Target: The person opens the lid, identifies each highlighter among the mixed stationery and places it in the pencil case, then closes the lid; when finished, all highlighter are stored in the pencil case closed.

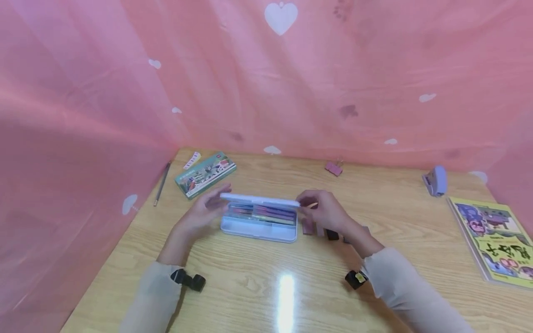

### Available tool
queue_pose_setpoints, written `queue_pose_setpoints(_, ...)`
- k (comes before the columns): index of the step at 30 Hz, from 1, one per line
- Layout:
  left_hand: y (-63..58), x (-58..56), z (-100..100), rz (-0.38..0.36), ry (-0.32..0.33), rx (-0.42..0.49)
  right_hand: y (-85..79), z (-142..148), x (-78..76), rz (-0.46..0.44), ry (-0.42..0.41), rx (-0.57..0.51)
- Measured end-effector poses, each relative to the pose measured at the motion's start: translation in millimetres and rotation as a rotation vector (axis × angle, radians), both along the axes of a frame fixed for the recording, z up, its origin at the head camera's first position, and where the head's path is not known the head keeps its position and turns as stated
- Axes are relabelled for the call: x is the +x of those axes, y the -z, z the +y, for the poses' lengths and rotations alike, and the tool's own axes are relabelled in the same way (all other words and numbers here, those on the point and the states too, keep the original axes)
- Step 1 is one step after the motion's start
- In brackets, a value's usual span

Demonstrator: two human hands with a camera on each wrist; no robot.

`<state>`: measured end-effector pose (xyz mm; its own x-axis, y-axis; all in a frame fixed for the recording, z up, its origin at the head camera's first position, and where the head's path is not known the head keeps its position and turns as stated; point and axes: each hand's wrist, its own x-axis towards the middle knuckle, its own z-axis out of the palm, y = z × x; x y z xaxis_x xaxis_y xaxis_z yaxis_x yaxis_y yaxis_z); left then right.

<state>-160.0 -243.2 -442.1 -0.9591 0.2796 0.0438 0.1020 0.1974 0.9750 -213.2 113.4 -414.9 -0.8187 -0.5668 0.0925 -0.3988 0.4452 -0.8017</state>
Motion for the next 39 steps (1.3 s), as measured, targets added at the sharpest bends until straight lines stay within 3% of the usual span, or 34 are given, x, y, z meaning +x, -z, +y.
queue_pose_setpoints(2, -5.4, 0.9, -2, 0.027, 0.002, -0.036, -0.3, 1, 5.3, -0.02, -0.033, 0.0)
queue_pose_setpoints(6, -10.6, 1.9, -3, -0.001, 0.018, -0.188, 1.1, -1, 15.0, -0.054, -0.054, 0.028)
queue_pose_setpoints(9, -10.5, 2.0, 0, -0.035, 0.029, -0.311, 3.4, -5, 20.5, -0.05, -0.028, 0.106)
queue_pose_setpoints(13, -7.8, 0.2, 4, -0.007, 0.052, -0.42, 6.6, -11, 24.5, 0.001, -0.019, 0.226)
queue_pose_setpoints(17, -5.9, -1.0, 8, 0.004, 0.043, -0.46, 5.9, -14, 26.5, 0.043, -0.03, 0.273)
queue_pose_setpoints(23, -8.2, 0.9, 12, -0.043, 0.011, -0.488, 2.7, -17, 29.2, 0.074, -0.036, 0.295)
queue_pose_setpoints(30, -9.5, 13.9, 12, -0.042, 0.013, -0.579, 2.1, -25, 34.5, 0.036, -0.044, 0.316)
queue_pose_setpoints(36, -13.1, 21.7, 8, -0.029, 0.008, -0.634, 4.3, -24, 37.3, 0.118, -0.08, 0.324)
queue_pose_setpoints(39, -17.4, 23.0, 2, 0.017, 0.011, -0.627, 3.6, -11, 34.9, 0.157, -0.036, 0.271)
